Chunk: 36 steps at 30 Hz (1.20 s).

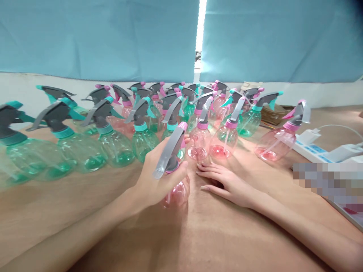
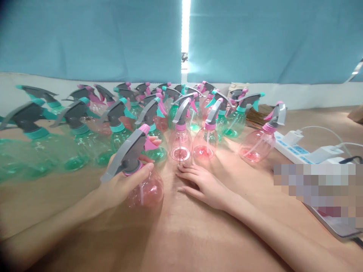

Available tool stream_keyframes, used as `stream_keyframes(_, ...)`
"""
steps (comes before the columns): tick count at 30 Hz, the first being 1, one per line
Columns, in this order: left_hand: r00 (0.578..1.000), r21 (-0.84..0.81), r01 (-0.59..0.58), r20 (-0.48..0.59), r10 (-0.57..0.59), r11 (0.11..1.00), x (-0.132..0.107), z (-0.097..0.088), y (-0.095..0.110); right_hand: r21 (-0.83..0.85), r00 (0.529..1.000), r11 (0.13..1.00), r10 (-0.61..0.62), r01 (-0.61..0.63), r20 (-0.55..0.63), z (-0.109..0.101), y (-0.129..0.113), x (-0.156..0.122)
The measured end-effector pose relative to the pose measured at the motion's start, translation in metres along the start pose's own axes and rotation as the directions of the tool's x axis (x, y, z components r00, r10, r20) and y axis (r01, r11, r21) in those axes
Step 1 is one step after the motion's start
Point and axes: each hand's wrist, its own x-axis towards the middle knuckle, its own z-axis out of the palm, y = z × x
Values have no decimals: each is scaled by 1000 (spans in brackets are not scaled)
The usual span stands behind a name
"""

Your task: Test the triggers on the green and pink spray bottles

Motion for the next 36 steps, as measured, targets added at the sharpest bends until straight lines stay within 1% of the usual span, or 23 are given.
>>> stream_keyframes(5,1000,22,-26,6,26,999,-1,0,0,-13,1000,1000,4,-4,12,0,0,0)
stream_keyframes(7,999,7,-40,8,39,999,0,-1,-1,-5,1000,1000,1,-1,8,0,0,0)
stream_keyframes(12,999,-24,-16,36,17,1000,0,-1,0,-4,1000,1000,3,-3,11,-1,0,0)
stream_keyframes(22,999,-7,-31,15,31,999,0,-1,0,1,1000,1000,-2,2,-3,0,0,0)
stream_keyframes(25,999,-10,-33,22,33,999,-1,-1,0,-11,1000,1000,3,-3,7,0,0,0)
stream_keyframes(31,999,-23,-16,41,17,1000,2,-3,3,-9,1000,1000,1,-1,-10,1,0,-1)
stream_keyframes(33,999,-15,-31,42,31,999,3,-4,4,-4,1000,1000,0,0,-15,2,1,-1)
stream_keyframes(36,997,12,-77,11,77,997,3,-5,7,-6,1000,1000,0,-1,-7,2,0,-1)
